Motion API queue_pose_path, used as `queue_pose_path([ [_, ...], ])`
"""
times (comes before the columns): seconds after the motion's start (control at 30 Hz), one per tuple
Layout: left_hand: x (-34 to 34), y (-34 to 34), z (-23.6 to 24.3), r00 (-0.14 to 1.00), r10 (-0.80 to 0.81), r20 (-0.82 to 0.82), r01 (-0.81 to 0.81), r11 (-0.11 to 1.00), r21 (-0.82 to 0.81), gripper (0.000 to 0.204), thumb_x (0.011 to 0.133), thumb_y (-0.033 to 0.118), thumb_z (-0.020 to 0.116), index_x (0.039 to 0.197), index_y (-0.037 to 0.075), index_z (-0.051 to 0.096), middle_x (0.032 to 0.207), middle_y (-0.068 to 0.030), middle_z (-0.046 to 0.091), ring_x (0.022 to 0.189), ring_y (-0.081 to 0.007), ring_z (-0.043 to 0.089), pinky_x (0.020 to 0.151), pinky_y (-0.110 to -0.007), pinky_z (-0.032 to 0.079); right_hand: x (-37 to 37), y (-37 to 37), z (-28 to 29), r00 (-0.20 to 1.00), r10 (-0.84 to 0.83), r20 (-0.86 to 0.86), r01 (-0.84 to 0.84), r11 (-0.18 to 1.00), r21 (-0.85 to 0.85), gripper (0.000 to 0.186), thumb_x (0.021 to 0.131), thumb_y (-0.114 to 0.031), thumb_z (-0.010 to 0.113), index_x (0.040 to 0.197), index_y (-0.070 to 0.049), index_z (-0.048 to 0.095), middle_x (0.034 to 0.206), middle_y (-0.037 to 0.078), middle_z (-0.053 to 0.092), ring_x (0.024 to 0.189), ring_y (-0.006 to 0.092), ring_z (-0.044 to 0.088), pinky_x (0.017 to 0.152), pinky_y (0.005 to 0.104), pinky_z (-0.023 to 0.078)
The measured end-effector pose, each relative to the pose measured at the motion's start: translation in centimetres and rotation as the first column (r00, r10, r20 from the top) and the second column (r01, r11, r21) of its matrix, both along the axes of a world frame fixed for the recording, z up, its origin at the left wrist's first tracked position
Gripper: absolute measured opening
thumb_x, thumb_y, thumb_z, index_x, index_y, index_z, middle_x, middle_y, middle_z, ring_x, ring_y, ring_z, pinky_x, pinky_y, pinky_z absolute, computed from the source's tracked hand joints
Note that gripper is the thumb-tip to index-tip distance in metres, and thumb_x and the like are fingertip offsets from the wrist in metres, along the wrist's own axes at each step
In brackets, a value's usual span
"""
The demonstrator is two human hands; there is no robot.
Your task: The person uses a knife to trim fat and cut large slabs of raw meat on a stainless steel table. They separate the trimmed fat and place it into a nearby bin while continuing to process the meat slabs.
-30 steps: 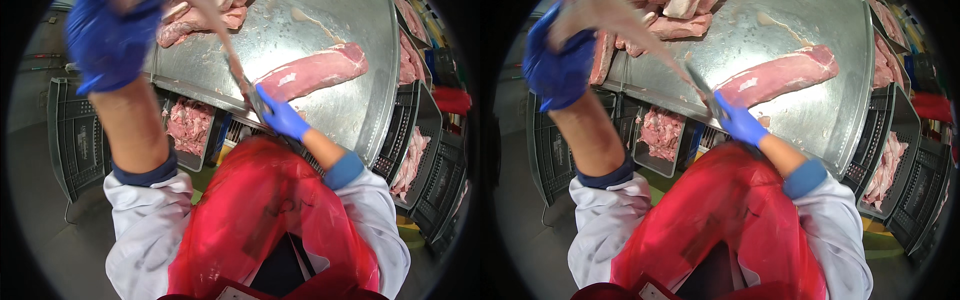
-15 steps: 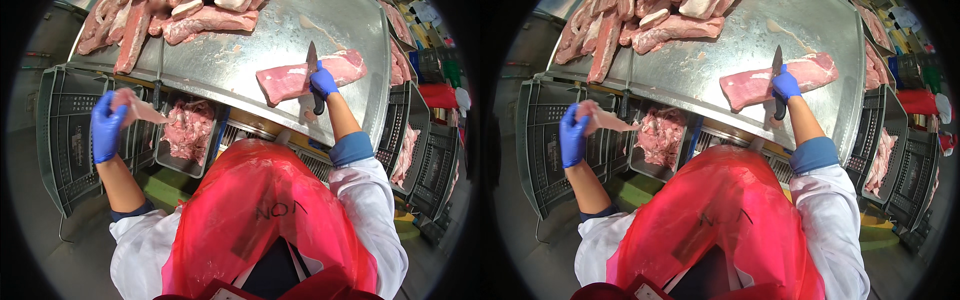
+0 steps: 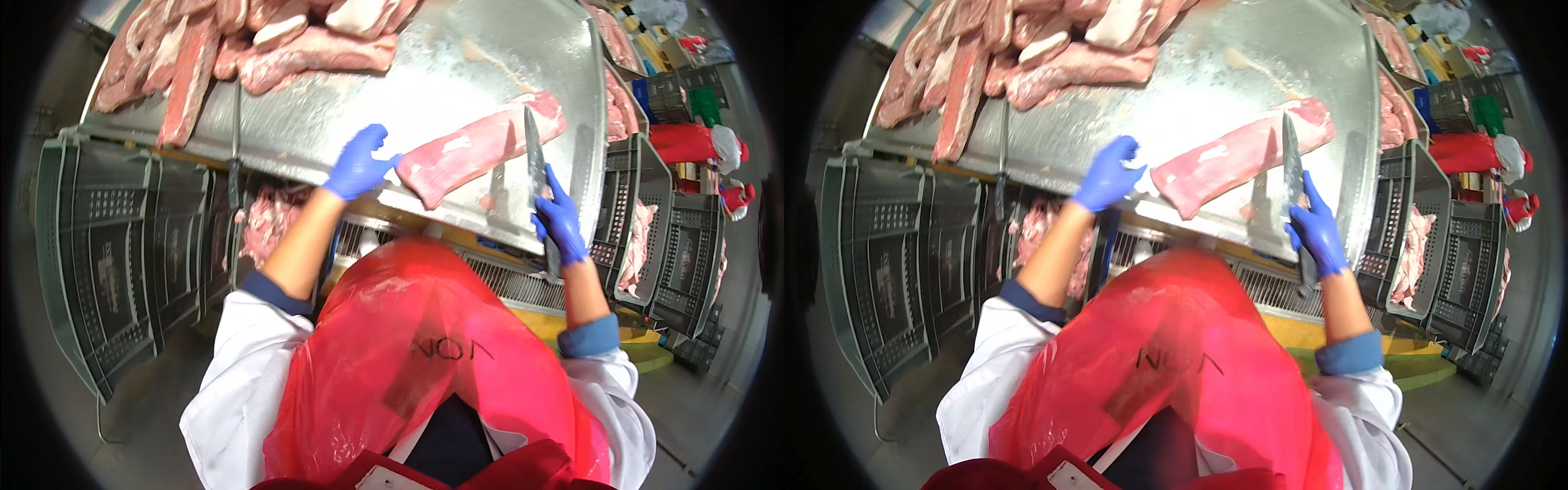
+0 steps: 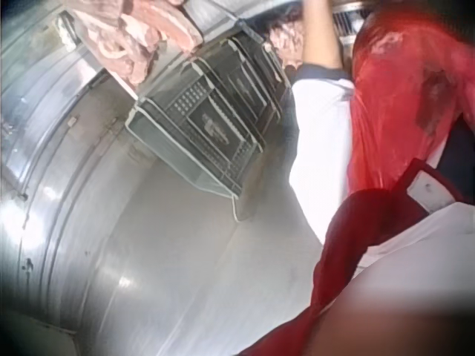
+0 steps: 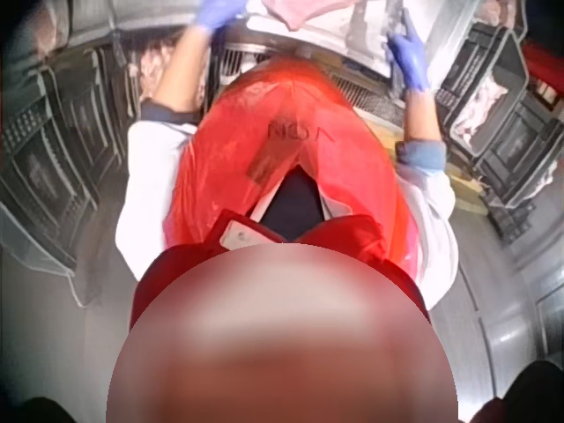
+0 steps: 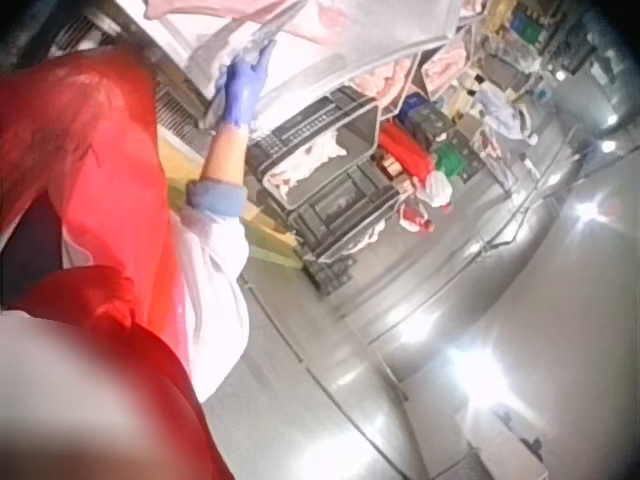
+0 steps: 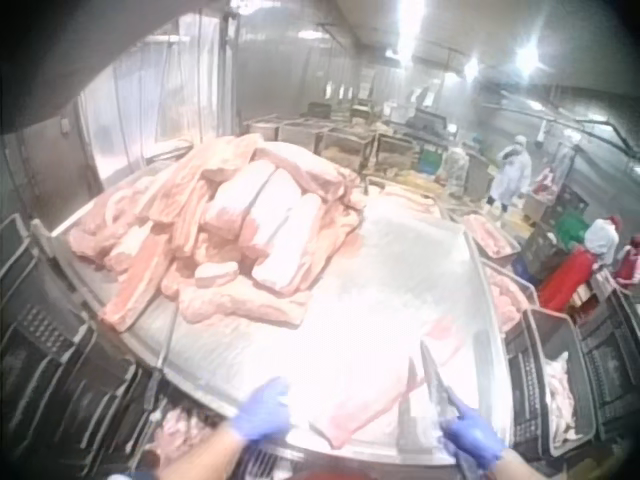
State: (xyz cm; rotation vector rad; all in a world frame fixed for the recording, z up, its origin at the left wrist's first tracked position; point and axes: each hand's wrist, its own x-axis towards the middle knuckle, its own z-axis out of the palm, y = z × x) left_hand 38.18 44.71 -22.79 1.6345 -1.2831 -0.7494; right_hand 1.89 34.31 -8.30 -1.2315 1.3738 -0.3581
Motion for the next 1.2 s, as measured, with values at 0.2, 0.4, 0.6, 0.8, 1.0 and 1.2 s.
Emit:
queue_pose_path([
  [0.2, -11.0, -18.5, -3.5, 0.887, -0.366, 0.281, 0.154, 0.809, 0.567, 0.060, 0.079, 0.048, 0.069, 0.111, -0.004, 0.071, 0.113, -0.0287, 0.068, 0.107, -0.0419, 0.067, 0.095, -0.044, 0.052, 0.2, -9.2, -17.0, 0.946, -0.023, -0.323, -0.093, 0.936, -0.338, 0.083, 0.092, -0.026, 0.055, 0.162, -0.030, 0.010, 0.091, 0.030, 0.069, 0.077, 0.0404, 0.071, 0.073, 0.0479, 0.056],
  [0.4, -9.3, -19.0, -5.7, 0.914, -0.351, 0.205, 0.138, 0.741, 0.657, 0.034, 0.067, 0.032, 0.073, 0.072, -0.002, 0.073, 0.076, -0.0244, 0.071, 0.071, -0.0369, 0.070, 0.069, -0.042, 0.056, 1.8, -12.3, -17.1, 0.958, 0.020, -0.288, -0.155, 0.878, -0.453, 0.087, 0.089, -0.020, 0.056, 0.162, -0.032, 0.010, 0.098, 0.034, 0.068, 0.089, 0.0466, 0.069, 0.081, 0.0483, 0.055],
  [0.6, -8.5, -18.1, -7.3, 0.886, -0.387, 0.254, 0.140, 0.747, 0.650, 0.038, 0.072, 0.037, 0.067, 0.066, 0.001, 0.071, 0.069, -0.0212, 0.069, 0.064, -0.0340, 0.069, 0.064, -0.041, 0.056, 2.0, -14.1, -17.7, 0.971, 0.092, -0.219, -0.192, 0.847, -0.495, 0.083, 0.090, -0.021, 0.055, 0.161, -0.031, 0.014, 0.110, 0.037, 0.064, 0.099, 0.0493, 0.067, 0.088, 0.0492, 0.053],
  [0.8, -9.6, -16.4, -3.8, 0.995, -0.082, -0.058, 0.100, 0.823, 0.560, 0.030, 0.073, 0.024, 0.072, 0.069, -0.006, 0.072, 0.060, -0.0168, 0.067, 0.050, -0.0235, 0.064, 0.052, -0.037, 0.052, 3.7, -10.9, -12.8, 1.000, 0.017, -0.022, -0.024, 0.931, -0.364, 0.081, 0.089, -0.013, 0.055, 0.161, -0.024, 0.021, 0.074, 0.017, 0.067, 0.065, 0.0245, 0.068, 0.064, 0.0395, 0.055],
  [1.0, -10.1, -16.2, -2.3, 0.960, 0.029, -0.278, 0.126, 0.842, 0.525, 0.017, 0.075, 0.008, 0.070, 0.071, -0.008, 0.073, 0.060, -0.0158, 0.066, 0.049, -0.0213, 0.061, 0.047, -0.037, 0.047, 6.9, -9.0, -13.0, 0.933, 0.337, -0.124, -0.358, 0.900, -0.250, 0.078, 0.089, -0.013, 0.054, 0.160, -0.021, 0.023, 0.085, 0.029, 0.067, 0.076, 0.0370, 0.070, 0.073, 0.0434, 0.055],
  [1.2, -9.5, -16.0, -1.6, 0.965, 0.017, -0.260, 0.119, 0.859, 0.497, 0.018, 0.076, 0.011, 0.068, 0.071, -0.005, 0.074, 0.063, -0.0141, 0.069, 0.054, -0.0196, 0.064, 0.052, -0.033, 0.049, 1.5, -3.1, -10.3, 0.757, 0.580, -0.300, -0.643, 0.743, -0.186, 0.069, 0.096, -0.025, 0.051, 0.159, -0.023, 0.024, 0.100, 0.035, 0.066, 0.092, 0.0496, 0.066, 0.082, 0.0520, 0.052],
])
